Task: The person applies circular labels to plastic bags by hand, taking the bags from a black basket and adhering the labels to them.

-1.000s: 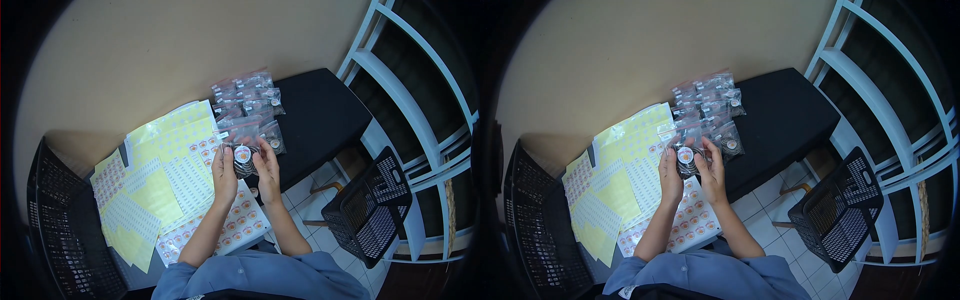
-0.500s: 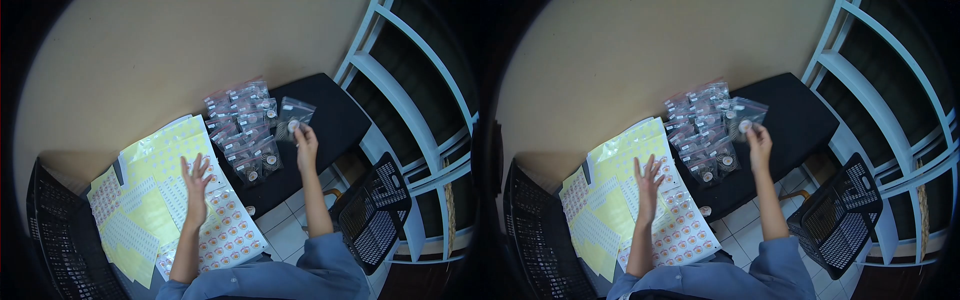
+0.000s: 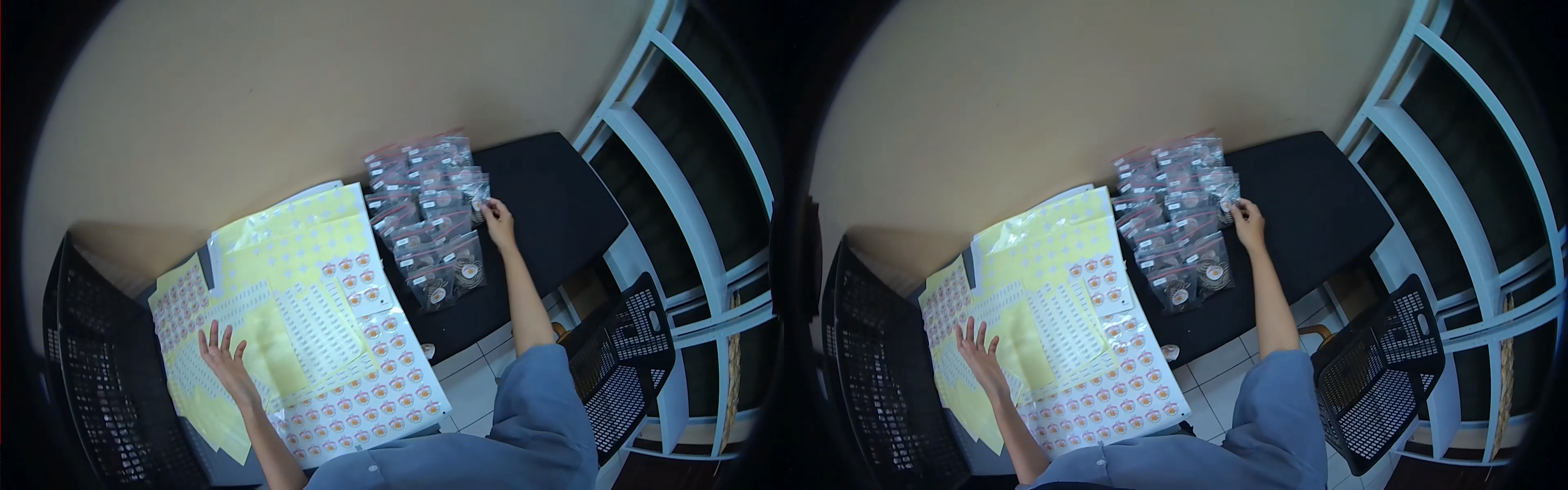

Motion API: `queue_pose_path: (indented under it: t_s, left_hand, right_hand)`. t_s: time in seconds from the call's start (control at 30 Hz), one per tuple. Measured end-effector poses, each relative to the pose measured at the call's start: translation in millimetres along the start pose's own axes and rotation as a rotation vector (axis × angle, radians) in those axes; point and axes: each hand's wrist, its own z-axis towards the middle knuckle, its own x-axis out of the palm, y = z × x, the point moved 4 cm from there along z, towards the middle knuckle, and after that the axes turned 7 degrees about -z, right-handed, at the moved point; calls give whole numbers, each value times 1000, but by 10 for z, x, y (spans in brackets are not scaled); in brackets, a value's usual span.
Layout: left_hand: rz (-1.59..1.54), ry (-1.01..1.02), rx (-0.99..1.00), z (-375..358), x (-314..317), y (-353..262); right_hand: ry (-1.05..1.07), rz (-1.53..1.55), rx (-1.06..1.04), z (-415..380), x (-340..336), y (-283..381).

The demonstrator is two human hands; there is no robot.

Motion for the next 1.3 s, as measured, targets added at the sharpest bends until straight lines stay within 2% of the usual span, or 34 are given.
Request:
queue_pose_path:
  t_s: [0.13, 0.2, 0.23, 0.3, 0.33, 0.43, 0.53, 0.6, 0.67, 0.73, 0.83, 0.9, 0.93, 0.97, 1.0, 1.03, 1.1, 1.17, 1.2, 1.27, 1.3]
  left_hand:
    - [14, 43, 5, -64, -74, 39]
    - [27, 208, 32, -135, -161, 5]
    - [78, 308, 15, -199, -177, -85]
    - [192, 459, -20, -353, -309, -211]
    - [255, 516, -39, -438, -433, -246]
    - [325, 504, -88, -640, -924, -374]
    - [304, 339, -132, -841, -1516, -496]
    - [309, 256, -110, -1010, -1915, -572]
    - [52, 80, -220, -1188, -2328, -643]
    - [158, 103, -210, -1378, -2710, -647]
    - [108, 50, -178, -1664, -3220, -713]
    - [388, 136, -31, -1892, -3588, -662]
    - [405, 4, -167, -2113, -3888, -427]
    - [500, -107, -216, -2154, -3993, -577]
    - [595, -217, -267, -2208, -4067, -770]
    - [599, -233, -263, -2220, -4156, -904]
    - [406, -376, -274, -2254, -4392, -1077]
    - [453, -463, -196, -2381, -4699, -1016]
    - [497, -540, -121, -2458, -4850, -1009]
    - [686, -618, -125, -2536, -5033, -1148]
    - [660, -684, -141, -2597, -5129, -1138]
  right_hand:
    - [82, -63, 71, 15, -92, -20]
    - [129, -185, 78, 7, -227, 150]
    - [114, -202, 46, 97, -269, 75]
    - [-2, -333, -44, 193, -464, 436]
    - [-94, -298, -152, 308, -514, 554]
    - [-89, -283, -397, 660, -427, 1302]
    - [10, -208, -684, 646, 60, 2720]
    - [136, -96, -783, 88, 473, 3984]
    - [248, -51, -1008, -602, 874, 5143]
    - [329, -11, -1230, -1406, 1220, 6150]
    - [533, 74, -1625, -2616, 1672, 7332]
    - [637, -134, -1818, -3601, 1771, 7968]
    - [713, -155, -1919, -3989, 1883, 8185]
    - [793, -180, -2018, -4328, 2014, 8375]
    - [725, -232, -2112, -4641, 2183, 8489]
    - [648, -285, -2202, -4949, 2327, 8600]
    - [754, -798, -2180, -5575, 2508, 8783]
    - [869, -945, -2150, -6009, 2950, 8878]
    - [836, -1042, -2175, -6204, 3091, 8875]
    - [717, -1154, -2388, -6515, 3344, 8746]
    - [785, -1167, -2384, -6610, 3469, 8657]
